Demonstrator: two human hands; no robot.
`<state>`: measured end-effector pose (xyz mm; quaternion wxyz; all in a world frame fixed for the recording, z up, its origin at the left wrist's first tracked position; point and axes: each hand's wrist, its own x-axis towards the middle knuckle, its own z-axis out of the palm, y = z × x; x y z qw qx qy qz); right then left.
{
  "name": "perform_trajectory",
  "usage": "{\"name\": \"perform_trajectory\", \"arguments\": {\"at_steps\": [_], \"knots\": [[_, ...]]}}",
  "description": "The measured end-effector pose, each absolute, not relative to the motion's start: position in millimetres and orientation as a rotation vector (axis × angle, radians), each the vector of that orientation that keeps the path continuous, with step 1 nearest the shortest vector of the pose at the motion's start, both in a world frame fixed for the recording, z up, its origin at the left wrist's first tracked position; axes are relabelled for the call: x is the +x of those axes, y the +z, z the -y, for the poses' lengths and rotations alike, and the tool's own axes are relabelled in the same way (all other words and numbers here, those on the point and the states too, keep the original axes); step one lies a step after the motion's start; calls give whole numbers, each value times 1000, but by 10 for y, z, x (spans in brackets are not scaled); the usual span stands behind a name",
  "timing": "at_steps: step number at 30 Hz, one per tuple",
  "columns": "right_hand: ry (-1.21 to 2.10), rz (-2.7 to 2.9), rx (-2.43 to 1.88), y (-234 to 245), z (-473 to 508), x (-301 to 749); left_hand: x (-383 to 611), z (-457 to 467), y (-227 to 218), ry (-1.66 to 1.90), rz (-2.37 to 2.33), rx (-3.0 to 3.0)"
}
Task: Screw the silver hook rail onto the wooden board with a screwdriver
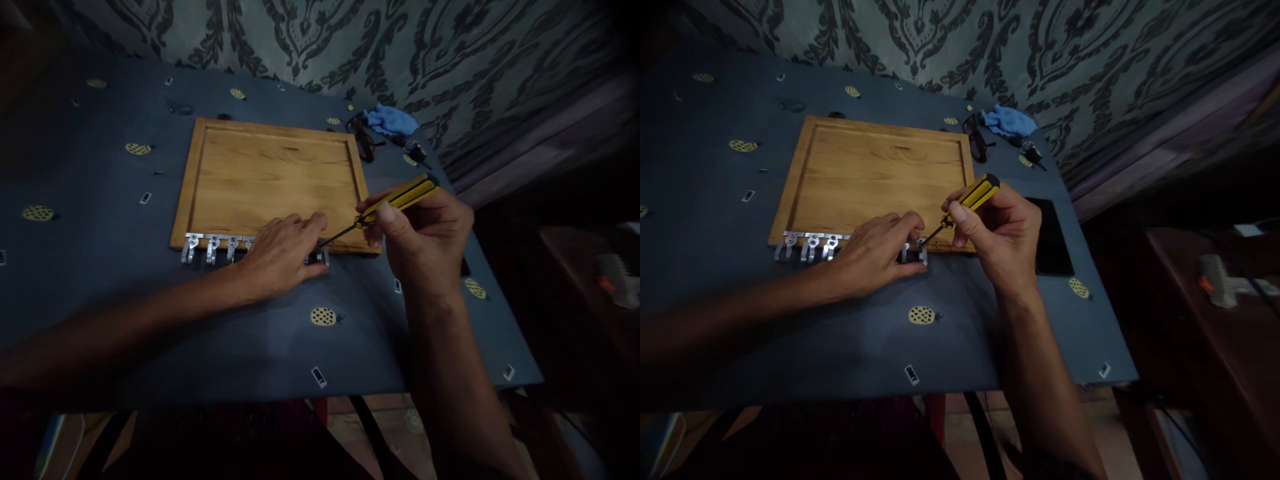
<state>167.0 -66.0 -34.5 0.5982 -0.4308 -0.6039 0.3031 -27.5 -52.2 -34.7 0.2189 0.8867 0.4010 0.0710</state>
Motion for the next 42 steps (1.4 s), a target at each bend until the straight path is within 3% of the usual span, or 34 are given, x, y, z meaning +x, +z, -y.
{"name": "perform_trajectory", "arguments": {"at_steps": [13, 27, 42], "knots": [[797, 1427, -1006, -307, 685, 1718, -269, 522, -352, 197, -1117, 2451], [367, 1258, -1006, -347, 722, 1510, -278, 518, -344, 216, -1096, 2463], [493, 1338, -1033, -350, 698, 1505, -276, 526, -337, 216, -1106, 2463]]}}
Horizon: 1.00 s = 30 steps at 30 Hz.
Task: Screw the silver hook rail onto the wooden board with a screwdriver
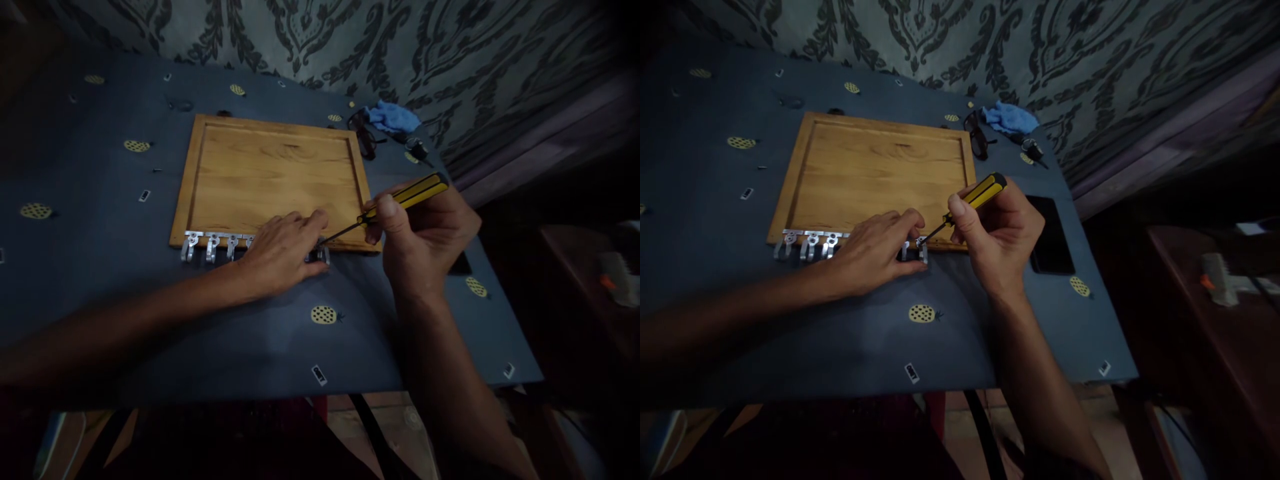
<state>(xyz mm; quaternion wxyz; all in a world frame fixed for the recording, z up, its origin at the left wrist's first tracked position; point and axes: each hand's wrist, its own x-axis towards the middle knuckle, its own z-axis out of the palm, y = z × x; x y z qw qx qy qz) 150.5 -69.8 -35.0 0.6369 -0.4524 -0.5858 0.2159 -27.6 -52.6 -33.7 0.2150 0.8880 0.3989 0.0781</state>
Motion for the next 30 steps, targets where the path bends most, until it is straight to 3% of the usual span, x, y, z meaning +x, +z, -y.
{"name": "perform_trajectory", "arguments": {"at_steps": [17, 30], "knots": [[721, 1460, -1038, -334, 717, 1672, -272, 522, -347, 224, -1113, 2468], [678, 1428, -1049, -298, 695, 1645, -273, 519, -339, 215, -1104, 2478]]}}
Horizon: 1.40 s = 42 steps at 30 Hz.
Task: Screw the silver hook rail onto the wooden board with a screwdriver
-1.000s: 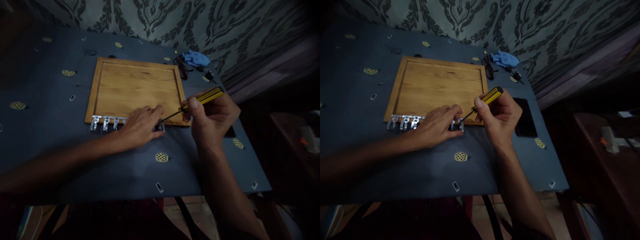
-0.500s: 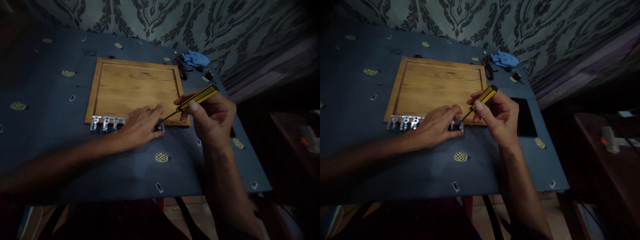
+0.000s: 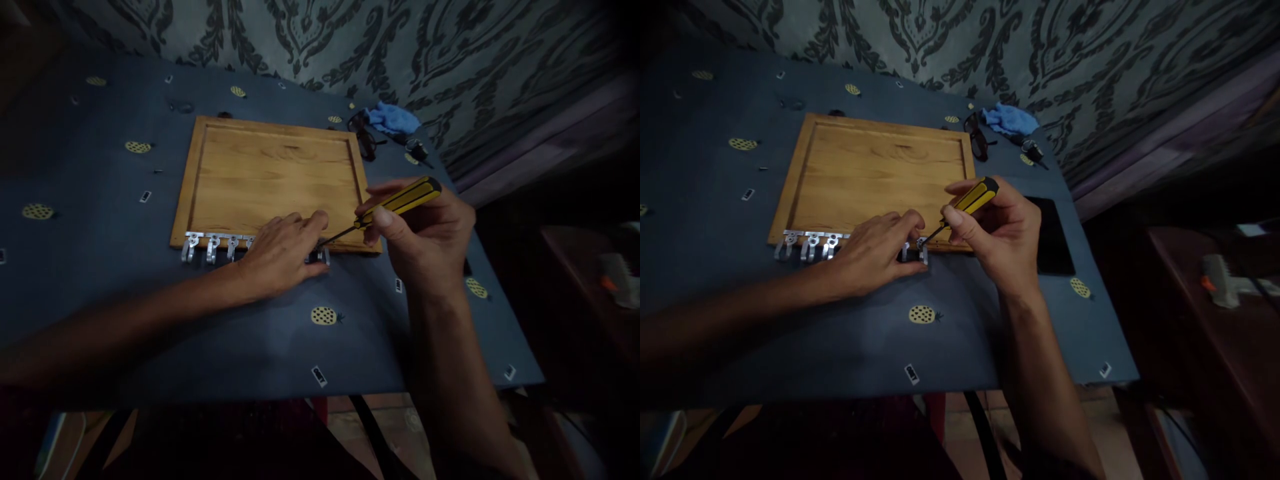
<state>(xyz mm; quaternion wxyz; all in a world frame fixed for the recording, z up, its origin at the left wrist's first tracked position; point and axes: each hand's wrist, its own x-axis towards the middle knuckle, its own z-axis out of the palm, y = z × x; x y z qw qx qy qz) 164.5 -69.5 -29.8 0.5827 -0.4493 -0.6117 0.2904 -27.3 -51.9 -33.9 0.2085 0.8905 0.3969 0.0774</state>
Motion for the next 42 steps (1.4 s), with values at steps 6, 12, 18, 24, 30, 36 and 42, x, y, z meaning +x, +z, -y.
{"name": "perform_trajectory", "arguments": {"at_steps": [6, 12, 18, 24, 30, 36, 42], "knots": [[749, 1477, -1039, -303, 717, 1704, -267, 524, -322, 188, -1109, 2451], [642, 1422, -1014, -270, 728, 1537, -275, 525, -323, 192, -1118, 2456], [388, 1293, -957, -321, 731, 1471, -277, 523, -331, 197, -1104, 2451], [307, 1369, -981, -356, 690, 1500, -277, 522, -358, 210, -1114, 2460], [373, 1377, -1040, -350, 711, 1489, -262, 517, -343, 215, -1106, 2462], [403, 1366, -1047, -338, 722, 1485, -275, 519, -351, 209, -1102, 2461], [437, 1371, -1036, -350, 722, 1472, -267, 521, -348, 199, -1112, 2456]]}}
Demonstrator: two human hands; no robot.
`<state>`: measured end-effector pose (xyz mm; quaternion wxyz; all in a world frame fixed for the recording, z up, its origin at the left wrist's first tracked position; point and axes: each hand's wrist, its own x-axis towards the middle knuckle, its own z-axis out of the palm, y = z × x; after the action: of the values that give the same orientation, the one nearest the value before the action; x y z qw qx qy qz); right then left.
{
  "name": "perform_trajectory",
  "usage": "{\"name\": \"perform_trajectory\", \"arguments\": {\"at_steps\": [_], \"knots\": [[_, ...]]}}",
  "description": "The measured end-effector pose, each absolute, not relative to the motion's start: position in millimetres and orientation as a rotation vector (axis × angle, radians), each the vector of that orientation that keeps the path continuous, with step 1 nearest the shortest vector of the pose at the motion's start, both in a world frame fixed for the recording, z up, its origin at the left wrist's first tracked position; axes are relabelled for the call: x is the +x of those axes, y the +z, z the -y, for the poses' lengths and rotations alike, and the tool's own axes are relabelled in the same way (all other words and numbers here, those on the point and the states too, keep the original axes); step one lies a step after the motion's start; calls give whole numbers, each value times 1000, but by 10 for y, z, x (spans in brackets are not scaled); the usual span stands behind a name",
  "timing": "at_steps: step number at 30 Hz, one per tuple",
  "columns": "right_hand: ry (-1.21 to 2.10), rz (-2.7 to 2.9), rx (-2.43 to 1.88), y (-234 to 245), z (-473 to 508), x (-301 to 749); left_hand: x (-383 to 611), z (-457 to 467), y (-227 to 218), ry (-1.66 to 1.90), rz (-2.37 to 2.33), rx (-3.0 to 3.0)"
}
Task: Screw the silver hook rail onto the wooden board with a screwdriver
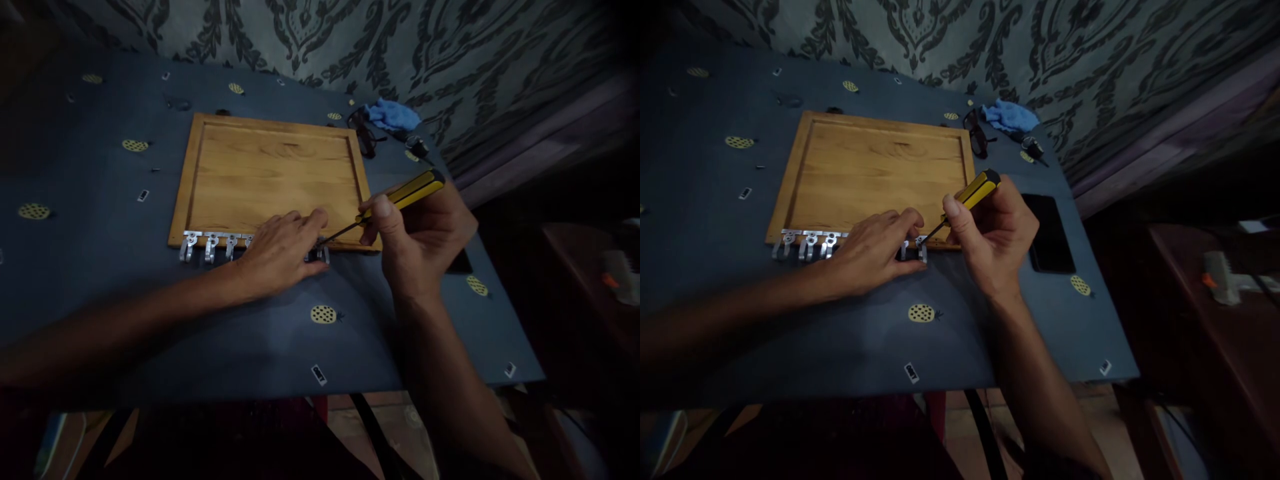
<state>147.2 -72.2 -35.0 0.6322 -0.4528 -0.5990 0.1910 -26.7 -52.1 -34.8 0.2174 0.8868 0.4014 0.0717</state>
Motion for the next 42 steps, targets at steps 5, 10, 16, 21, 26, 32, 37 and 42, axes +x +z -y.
{"name": "perform_trajectory", "arguments": {"at_steps": [5, 10, 16, 21, 26, 32, 37, 42], "knots": [[474, 1406, -1061, -326, 738, 1478, -267, 523, -346, 188, -1119, 2469], [639, 1475, -1082, -271, 734, 1587, -275, 518, -360, 187, -1121, 2469], [715, 1455, -1107, -266, 725, 1622, -270, 519, -353, 213, -1108, 2466], [624, 1387, -1092, -291, 722, 1532, -262, 523, -335, 197, -1120, 2452], [554, 1415, -1108, -309, 713, 1511, -271, 526, -356, 201, -1122, 2457], [334, 1377, -1202, -353, 747, 1428, -271, 523, -357, 202, -1123, 2472], [263, 1300, -1218, -393, 748, 1363, -272, 521, -352, 205, -1122, 2482], [345, 1269, -1137, -425, 693, 1382, -281, 522, -370, 237, -1105, 2483]]}}
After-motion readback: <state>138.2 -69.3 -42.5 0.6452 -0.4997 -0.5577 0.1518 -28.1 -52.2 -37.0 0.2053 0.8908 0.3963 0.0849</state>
